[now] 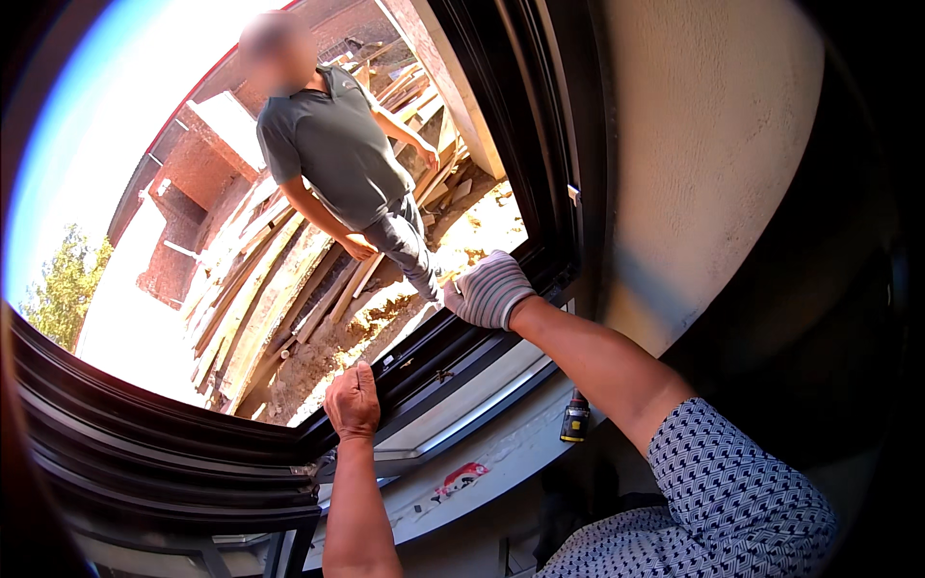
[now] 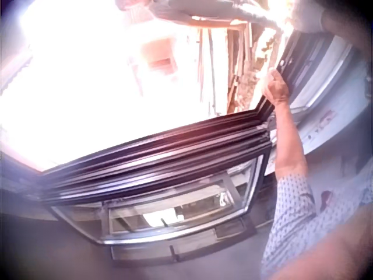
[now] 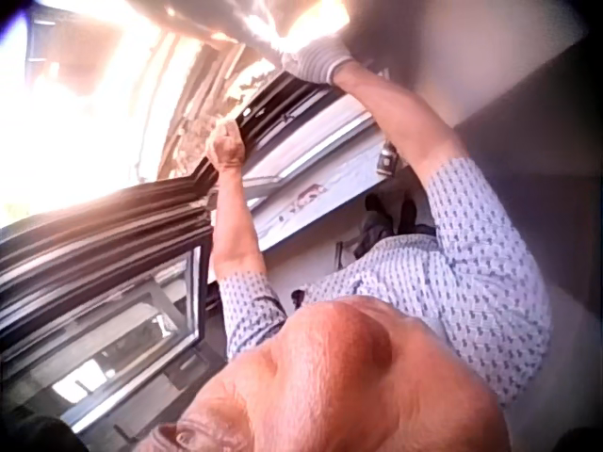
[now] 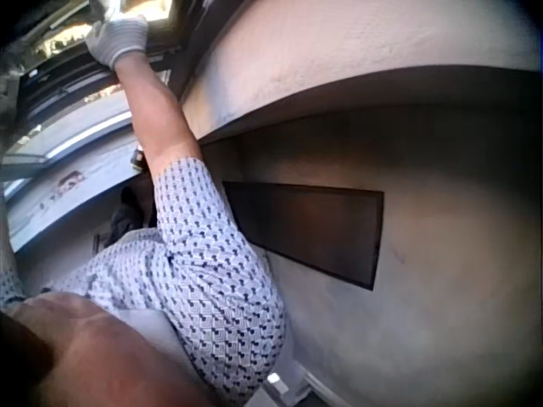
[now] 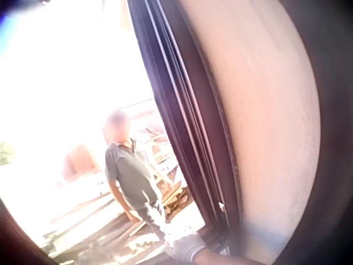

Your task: The person installs a window frame into a wall opening, assisted by a coworker. They align the frame, insert screws, and use a power drill to secure the frame to the wall structure.

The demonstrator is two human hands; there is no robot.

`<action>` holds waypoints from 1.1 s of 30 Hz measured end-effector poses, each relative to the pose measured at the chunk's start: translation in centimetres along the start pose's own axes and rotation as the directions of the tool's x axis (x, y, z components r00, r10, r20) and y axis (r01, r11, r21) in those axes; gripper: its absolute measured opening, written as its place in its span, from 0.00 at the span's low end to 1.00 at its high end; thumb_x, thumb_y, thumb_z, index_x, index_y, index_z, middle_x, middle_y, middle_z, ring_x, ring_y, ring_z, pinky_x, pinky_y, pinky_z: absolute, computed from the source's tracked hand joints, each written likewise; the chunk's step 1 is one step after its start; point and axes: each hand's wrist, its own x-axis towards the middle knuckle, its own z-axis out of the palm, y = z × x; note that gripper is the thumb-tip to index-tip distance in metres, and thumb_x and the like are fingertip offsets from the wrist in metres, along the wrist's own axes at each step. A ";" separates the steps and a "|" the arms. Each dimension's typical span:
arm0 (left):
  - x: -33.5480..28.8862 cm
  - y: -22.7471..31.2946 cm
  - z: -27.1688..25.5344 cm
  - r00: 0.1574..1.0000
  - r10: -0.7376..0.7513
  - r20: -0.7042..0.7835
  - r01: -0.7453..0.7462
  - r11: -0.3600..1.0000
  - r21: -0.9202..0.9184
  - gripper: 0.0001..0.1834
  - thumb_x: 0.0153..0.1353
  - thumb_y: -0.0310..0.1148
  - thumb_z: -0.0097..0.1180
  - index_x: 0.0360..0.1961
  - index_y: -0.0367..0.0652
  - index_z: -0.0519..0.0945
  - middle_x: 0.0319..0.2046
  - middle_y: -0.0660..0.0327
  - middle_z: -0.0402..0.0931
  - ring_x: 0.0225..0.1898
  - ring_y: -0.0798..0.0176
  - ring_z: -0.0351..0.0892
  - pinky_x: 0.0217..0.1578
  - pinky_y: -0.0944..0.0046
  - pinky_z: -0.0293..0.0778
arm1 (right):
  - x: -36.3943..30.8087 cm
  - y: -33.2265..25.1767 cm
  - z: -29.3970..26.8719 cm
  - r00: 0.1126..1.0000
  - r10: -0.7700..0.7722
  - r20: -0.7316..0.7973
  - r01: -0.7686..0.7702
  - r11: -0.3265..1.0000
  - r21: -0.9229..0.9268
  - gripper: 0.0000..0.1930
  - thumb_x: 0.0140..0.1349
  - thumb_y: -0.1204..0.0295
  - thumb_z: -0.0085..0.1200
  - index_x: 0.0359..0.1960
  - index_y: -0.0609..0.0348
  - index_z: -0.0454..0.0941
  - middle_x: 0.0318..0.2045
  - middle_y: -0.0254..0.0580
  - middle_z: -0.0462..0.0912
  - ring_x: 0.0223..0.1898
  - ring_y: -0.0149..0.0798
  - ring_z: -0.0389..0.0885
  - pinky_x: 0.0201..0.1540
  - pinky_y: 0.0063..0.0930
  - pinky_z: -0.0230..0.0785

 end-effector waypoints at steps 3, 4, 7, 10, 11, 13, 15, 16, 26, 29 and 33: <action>0.2 0.8 -0.5 0.999 0.027 -0.030 -0.027 1.000 -0.012 0.26 0.76 0.46 0.51 0.24 0.40 0.82 0.25 0.46 0.81 0.32 0.39 0.81 0.38 0.43 0.74 | -0.2 0.1 0.0 0.992 -0.030 -0.122 0.032 0.999 0.012 0.28 0.69 0.55 0.46 0.15 0.57 0.85 0.15 0.50 0.82 0.23 0.52 0.84 0.45 0.46 0.75; 0.2 0.9 -0.6 0.999 0.033 -0.036 -0.034 0.999 -0.012 0.26 0.76 0.46 0.51 0.24 0.40 0.81 0.25 0.46 0.80 0.31 0.39 0.81 0.37 0.43 0.74 | -0.2 0.1 0.1 0.991 -0.028 -0.134 0.031 0.999 0.018 0.28 0.69 0.55 0.46 0.15 0.57 0.85 0.15 0.50 0.82 0.23 0.53 0.84 0.45 0.46 0.75; -0.2 0.5 -1.0 0.998 0.028 -0.055 -0.029 1.000 -0.001 0.26 0.76 0.46 0.51 0.23 0.41 0.82 0.25 0.48 0.81 0.31 0.40 0.81 0.37 0.44 0.74 | 0.2 -0.4 0.4 0.994 -0.040 -0.101 0.042 0.999 0.008 0.28 0.70 0.55 0.46 0.14 0.58 0.84 0.15 0.51 0.81 0.23 0.53 0.83 0.44 0.46 0.74; -0.1 0.4 -0.1 0.999 0.025 -0.041 -0.026 0.999 -0.038 0.26 0.76 0.47 0.51 0.23 0.42 0.82 0.25 0.49 0.81 0.31 0.40 0.81 0.37 0.44 0.74 | 0.2 0.2 0.6 0.989 -0.061 -0.135 0.059 0.998 -0.016 0.28 0.71 0.55 0.45 0.16 0.57 0.85 0.16 0.51 0.82 0.23 0.54 0.83 0.45 0.46 0.74; 0.0 0.9 -0.1 0.999 0.023 -0.044 -0.026 0.998 -0.061 0.26 0.76 0.47 0.51 0.23 0.42 0.82 0.25 0.49 0.81 0.31 0.40 0.81 0.38 0.44 0.74 | 0.2 0.4 0.6 0.994 -0.044 -0.098 0.041 0.998 -0.038 0.28 0.71 0.55 0.44 0.18 0.57 0.86 0.17 0.51 0.83 0.24 0.53 0.84 0.44 0.46 0.74; 0.0 0.3 -1.2 0.999 0.020 -0.042 -0.021 1.000 -0.022 0.25 0.75 0.47 0.51 0.23 0.42 0.81 0.25 0.50 0.81 0.32 0.41 0.81 0.39 0.44 0.74 | 0.4 -0.5 1.3 0.997 -0.040 -0.065 0.038 0.999 -0.025 0.29 0.72 0.55 0.43 0.19 0.57 0.87 0.18 0.51 0.84 0.25 0.53 0.85 0.44 0.47 0.74; 0.5 0.4 -0.6 0.999 0.031 -0.038 -0.033 0.999 -0.041 0.25 0.75 0.47 0.51 0.23 0.43 0.81 0.24 0.50 0.81 0.32 0.41 0.81 0.39 0.44 0.75 | 0.2 -0.1 0.2 0.995 -0.043 -0.092 0.037 0.997 -0.064 0.29 0.73 0.54 0.42 0.19 0.58 0.87 0.18 0.51 0.84 0.24 0.54 0.85 0.43 0.48 0.74; 0.3 0.2 -1.0 0.999 0.027 -0.020 -0.028 0.999 -0.038 0.25 0.75 0.47 0.52 0.23 0.43 0.81 0.24 0.51 0.81 0.32 0.41 0.81 0.39 0.44 0.75 | 0.1 -0.5 0.3 0.993 -0.050 -0.109 0.044 0.998 -0.054 0.30 0.73 0.54 0.42 0.19 0.58 0.87 0.18 0.52 0.84 0.24 0.54 0.84 0.43 0.49 0.74; -0.3 0.4 -0.7 0.999 -0.018 -0.029 0.015 0.996 -0.093 0.25 0.76 0.48 0.51 0.25 0.41 0.81 0.26 0.51 0.82 0.35 0.41 0.82 0.40 0.45 0.76 | 0.0 -0.9 -0.1 1.000 0.006 -0.003 -0.007 0.996 -0.086 0.30 0.75 0.52 0.40 0.25 0.59 0.88 0.24 0.54 0.86 0.31 0.57 0.86 0.51 0.48 0.74; -0.4 0.1 -0.8 0.999 -0.023 -0.029 0.020 0.996 -0.082 0.25 0.76 0.48 0.51 0.25 0.41 0.82 0.27 0.51 0.82 0.35 0.41 0.82 0.40 0.45 0.76 | 0.1 -1.1 0.0 1.000 0.021 0.014 -0.019 0.996 -0.092 0.31 0.75 0.51 0.41 0.25 0.59 0.88 0.24 0.54 0.86 0.32 0.57 0.86 0.51 0.48 0.74; -0.2 0.4 -0.9 1.000 -0.025 -0.019 0.023 0.995 -0.092 0.26 0.76 0.48 0.50 0.25 0.41 0.81 0.27 0.51 0.82 0.35 0.41 0.82 0.41 0.45 0.76 | 0.2 -1.0 0.0 0.999 0.045 0.007 -0.044 0.994 -0.099 0.30 0.75 0.51 0.41 0.24 0.59 0.88 0.26 0.54 0.87 0.33 0.57 0.86 0.49 0.48 0.74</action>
